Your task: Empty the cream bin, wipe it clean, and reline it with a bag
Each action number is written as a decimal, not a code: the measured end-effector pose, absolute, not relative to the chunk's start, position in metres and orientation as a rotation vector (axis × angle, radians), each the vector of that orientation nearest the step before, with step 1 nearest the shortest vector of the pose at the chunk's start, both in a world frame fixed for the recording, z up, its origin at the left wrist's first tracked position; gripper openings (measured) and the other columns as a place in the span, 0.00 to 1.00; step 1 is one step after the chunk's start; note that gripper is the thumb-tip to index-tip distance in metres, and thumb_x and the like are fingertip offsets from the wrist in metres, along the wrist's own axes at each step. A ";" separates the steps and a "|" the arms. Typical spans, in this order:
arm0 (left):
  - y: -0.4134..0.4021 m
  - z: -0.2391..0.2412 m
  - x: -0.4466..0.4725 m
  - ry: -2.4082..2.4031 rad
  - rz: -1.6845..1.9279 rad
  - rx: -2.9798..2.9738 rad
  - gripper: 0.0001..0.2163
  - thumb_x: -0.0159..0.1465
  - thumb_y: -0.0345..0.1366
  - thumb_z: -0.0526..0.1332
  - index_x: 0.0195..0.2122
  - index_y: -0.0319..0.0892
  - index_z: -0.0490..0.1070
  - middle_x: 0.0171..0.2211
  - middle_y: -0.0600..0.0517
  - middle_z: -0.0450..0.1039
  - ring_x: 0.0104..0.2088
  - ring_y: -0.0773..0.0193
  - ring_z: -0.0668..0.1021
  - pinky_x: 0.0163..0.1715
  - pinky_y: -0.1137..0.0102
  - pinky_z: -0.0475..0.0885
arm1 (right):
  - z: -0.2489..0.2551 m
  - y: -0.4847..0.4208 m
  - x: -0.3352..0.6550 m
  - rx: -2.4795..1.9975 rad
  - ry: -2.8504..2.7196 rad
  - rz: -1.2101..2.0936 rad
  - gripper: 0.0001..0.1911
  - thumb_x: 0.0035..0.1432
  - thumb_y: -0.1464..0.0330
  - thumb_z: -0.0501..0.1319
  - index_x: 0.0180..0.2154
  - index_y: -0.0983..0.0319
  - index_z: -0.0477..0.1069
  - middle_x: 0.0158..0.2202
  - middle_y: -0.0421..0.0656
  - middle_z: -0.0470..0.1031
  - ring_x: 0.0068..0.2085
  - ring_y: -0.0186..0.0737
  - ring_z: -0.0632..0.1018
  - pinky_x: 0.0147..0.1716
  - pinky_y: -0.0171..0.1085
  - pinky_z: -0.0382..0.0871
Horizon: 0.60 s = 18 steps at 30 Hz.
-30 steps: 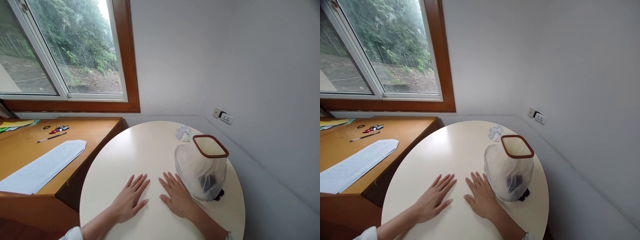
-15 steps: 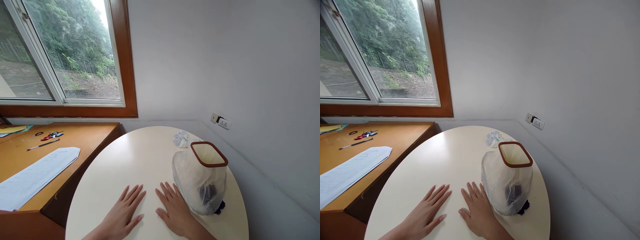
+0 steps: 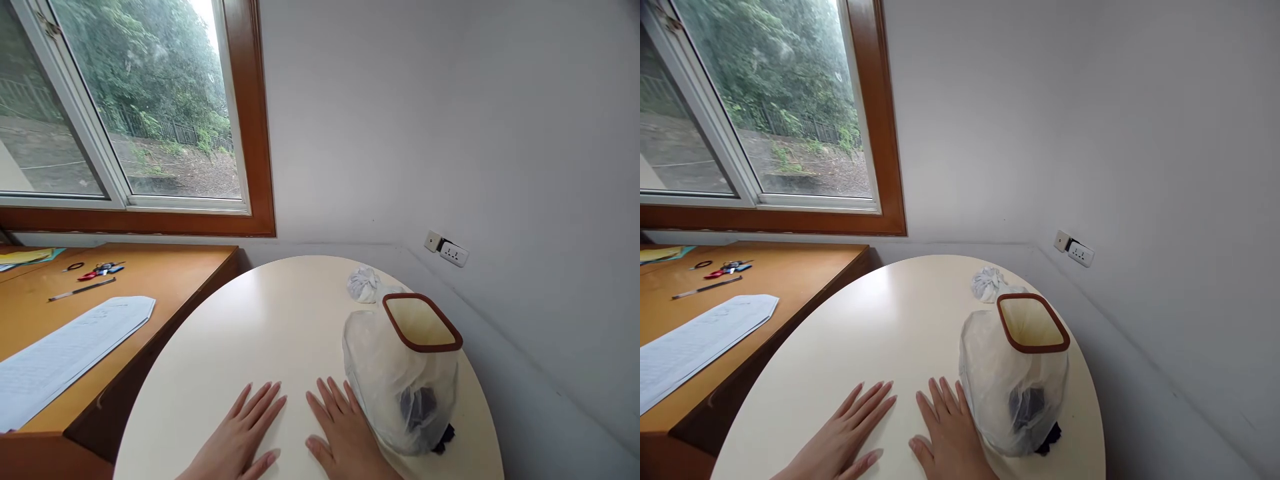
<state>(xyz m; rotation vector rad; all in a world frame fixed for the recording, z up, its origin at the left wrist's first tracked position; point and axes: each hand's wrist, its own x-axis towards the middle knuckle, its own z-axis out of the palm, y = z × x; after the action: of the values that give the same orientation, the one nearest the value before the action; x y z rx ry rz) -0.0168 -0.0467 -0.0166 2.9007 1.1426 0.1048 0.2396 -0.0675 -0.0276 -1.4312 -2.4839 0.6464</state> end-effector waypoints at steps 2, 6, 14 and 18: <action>-0.046 -0.017 -0.017 1.148 0.079 2.902 0.30 0.65 0.49 0.47 0.64 0.52 0.33 0.64 0.53 0.42 0.62 0.52 0.55 0.59 0.52 0.55 | -0.027 -0.067 0.240 -1.425 -2.491 0.659 0.31 0.62 0.50 0.38 0.63 0.51 0.41 0.66 0.40 0.37 0.65 0.49 0.42 0.61 0.56 0.38; -0.046 -0.017 -0.017 1.141 0.090 2.888 0.30 0.65 0.49 0.47 0.64 0.51 0.34 0.64 0.53 0.41 0.62 0.51 0.55 0.59 0.52 0.54 | -0.027 -0.065 0.240 -1.430 -2.500 0.657 0.31 0.61 0.49 0.38 0.63 0.51 0.41 0.65 0.40 0.37 0.65 0.49 0.43 0.61 0.56 0.37; -0.043 -0.024 -0.022 1.119 0.070 2.889 0.31 0.64 0.49 0.48 0.64 0.51 0.32 0.64 0.52 0.40 0.63 0.51 0.53 0.59 0.51 0.53 | -0.035 -0.062 0.239 -1.389 -2.544 0.593 0.31 0.62 0.50 0.39 0.63 0.52 0.40 0.65 0.42 0.37 0.65 0.50 0.44 0.61 0.57 0.39; -0.041 -0.029 -0.025 1.082 0.156 2.931 0.31 0.64 0.47 0.49 0.64 0.50 0.33 0.64 0.51 0.41 0.62 0.52 0.55 0.59 0.53 0.54 | -0.045 -0.060 0.241 -1.357 -2.573 0.484 0.31 0.63 0.52 0.40 0.64 0.52 0.38 0.65 0.43 0.37 0.64 0.53 0.46 0.60 0.58 0.44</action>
<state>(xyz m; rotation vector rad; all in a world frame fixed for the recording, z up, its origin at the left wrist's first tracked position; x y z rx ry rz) -0.0253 -0.0408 -0.0285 2.9307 1.0817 0.1557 0.2409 -0.0596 -0.0450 -1.3571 -2.5725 0.4838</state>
